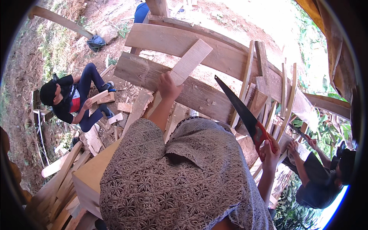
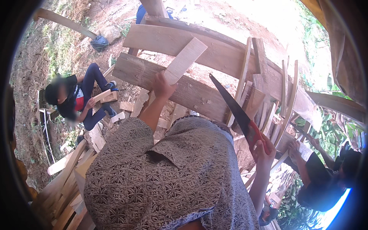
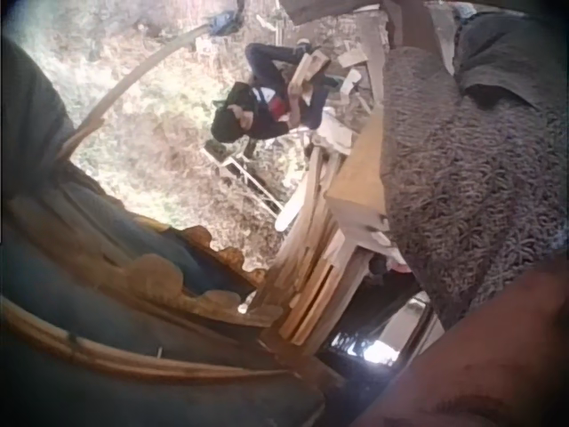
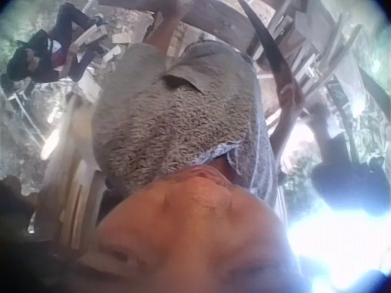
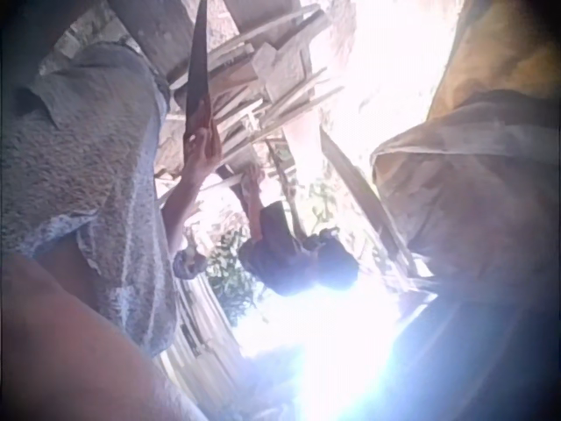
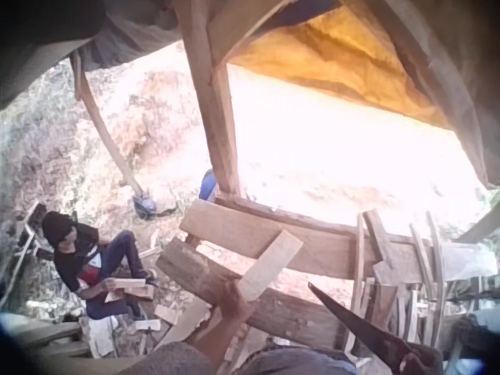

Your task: The person uses a hand saw to cut a piece of wood that is clamped to a wooden workbench. They hold the wood steady with their left hand while sawing with their right hand. The person pauses briefly to inspect the cut before continuing to saw through the wood.

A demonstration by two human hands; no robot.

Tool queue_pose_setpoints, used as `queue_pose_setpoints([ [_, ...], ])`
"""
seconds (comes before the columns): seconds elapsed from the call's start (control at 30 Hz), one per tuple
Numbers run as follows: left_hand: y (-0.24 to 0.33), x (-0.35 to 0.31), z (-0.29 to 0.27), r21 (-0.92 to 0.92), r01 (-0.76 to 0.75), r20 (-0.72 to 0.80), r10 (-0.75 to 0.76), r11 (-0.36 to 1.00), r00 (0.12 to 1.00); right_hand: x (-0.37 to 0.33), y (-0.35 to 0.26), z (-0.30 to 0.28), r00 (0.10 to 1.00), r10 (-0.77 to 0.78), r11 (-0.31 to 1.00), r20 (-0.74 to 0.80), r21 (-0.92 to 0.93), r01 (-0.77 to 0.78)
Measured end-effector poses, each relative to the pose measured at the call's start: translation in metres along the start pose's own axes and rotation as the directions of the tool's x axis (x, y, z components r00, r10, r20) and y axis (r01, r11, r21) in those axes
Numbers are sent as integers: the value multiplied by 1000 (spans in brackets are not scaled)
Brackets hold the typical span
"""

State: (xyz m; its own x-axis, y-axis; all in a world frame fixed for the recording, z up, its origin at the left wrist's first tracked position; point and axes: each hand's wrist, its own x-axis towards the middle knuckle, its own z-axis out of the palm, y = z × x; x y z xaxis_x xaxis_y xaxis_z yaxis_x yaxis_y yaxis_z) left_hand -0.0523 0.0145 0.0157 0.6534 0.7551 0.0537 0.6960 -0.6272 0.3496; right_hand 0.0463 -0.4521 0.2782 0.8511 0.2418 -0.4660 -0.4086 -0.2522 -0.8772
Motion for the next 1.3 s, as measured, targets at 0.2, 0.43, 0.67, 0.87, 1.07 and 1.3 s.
queue_pose_setpoints([
  [0.2, 27, -1, -1, -85, -3, -143, -10, 996, 990, 20, -27, -1, 978, -176, 966, 115, -171, 194],
  [0.43, 27, 8, 11, -142, 14, -201, -43, 990, 979, 81, -66, 76, 854, -315, 831, 415, -315, 459],
  [0.67, 37, 8, 16, -168, 76, -244, -117, 983, 963, 130, -70, 155, 737, -347, 721, 580, -338, 605],
  [0.87, 39, 9, 25, -136, 171, -241, -200, 976, 950, 151, -60, 170, 702, -332, 731, 630, -299, 614],
  [1.07, 24, 16, 50, -134, 213, -388, -249, 968, 887, 152, -47, 165, 673, -324, 676, 665, -335, 656],
  [1.3, 42, 21, 42, -48, 232, -394, -232, 972, 889, 175, -17, 154, 658, -380, 682, 650, -284, 674],
])
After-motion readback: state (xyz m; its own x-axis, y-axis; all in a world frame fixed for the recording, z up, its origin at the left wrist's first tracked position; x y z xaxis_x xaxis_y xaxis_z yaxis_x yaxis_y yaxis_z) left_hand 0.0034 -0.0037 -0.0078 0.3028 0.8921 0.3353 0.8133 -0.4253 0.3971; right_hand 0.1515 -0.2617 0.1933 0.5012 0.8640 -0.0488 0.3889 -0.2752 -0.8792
